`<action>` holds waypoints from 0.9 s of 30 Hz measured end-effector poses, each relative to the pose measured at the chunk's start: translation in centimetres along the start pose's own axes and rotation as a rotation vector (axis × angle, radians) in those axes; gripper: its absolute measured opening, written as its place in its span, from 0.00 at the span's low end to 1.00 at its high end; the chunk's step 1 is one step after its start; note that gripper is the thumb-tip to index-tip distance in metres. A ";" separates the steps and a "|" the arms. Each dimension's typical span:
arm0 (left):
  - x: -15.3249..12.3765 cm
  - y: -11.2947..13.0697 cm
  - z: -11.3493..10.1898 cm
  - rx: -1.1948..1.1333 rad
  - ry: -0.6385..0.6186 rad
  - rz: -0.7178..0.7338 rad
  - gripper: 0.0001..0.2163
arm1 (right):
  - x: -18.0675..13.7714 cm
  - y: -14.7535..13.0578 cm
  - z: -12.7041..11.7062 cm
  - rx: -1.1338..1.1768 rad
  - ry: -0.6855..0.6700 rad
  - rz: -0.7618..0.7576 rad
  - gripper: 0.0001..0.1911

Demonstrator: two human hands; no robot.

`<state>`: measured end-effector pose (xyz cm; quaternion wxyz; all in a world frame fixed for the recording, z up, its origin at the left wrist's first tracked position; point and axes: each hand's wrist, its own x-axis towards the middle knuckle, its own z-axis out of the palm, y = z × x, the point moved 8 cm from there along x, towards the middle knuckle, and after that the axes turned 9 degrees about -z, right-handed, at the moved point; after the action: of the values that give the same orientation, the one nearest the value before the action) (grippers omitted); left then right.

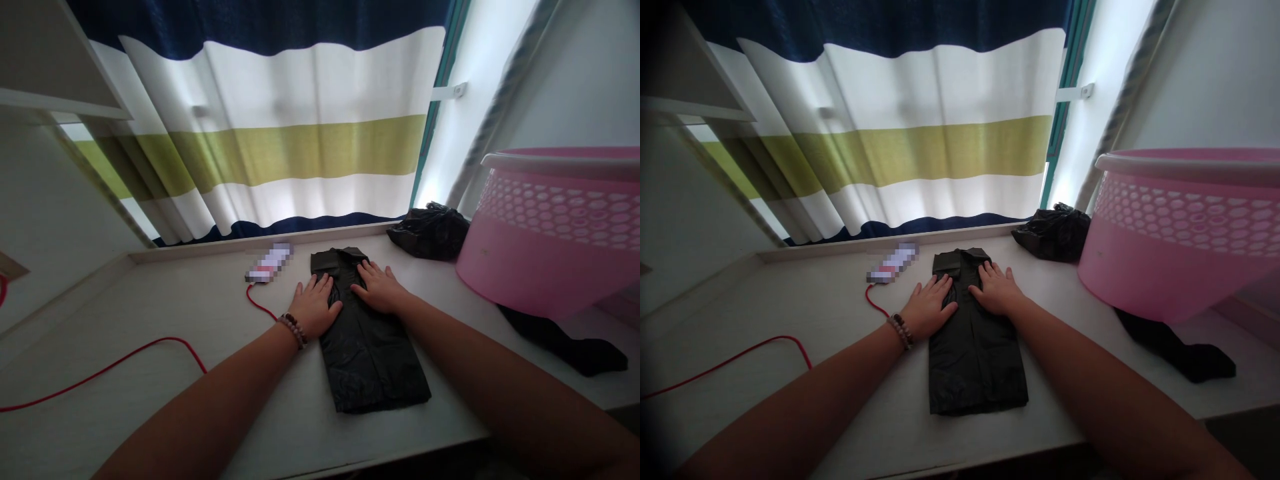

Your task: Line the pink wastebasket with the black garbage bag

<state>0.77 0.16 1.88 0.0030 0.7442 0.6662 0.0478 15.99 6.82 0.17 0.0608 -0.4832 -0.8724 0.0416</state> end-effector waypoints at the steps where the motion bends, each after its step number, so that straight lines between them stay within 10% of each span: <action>1: 0.0 0.0 0.1 -0.002 -0.002 -0.001 0.32 | 0.0 0.2 0.0 0.001 -0.002 0.005 0.43; 27: 0.2 -0.1 0.0 -0.026 -0.014 -0.013 0.32 | -1.4 7.3 -4.3 0.169 0.279 0.223 0.29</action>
<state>0.71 0.33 1.94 0.0176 0.7401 0.6703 0.0512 23.51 9.56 3.42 0.2164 -0.5710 -0.7901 0.0539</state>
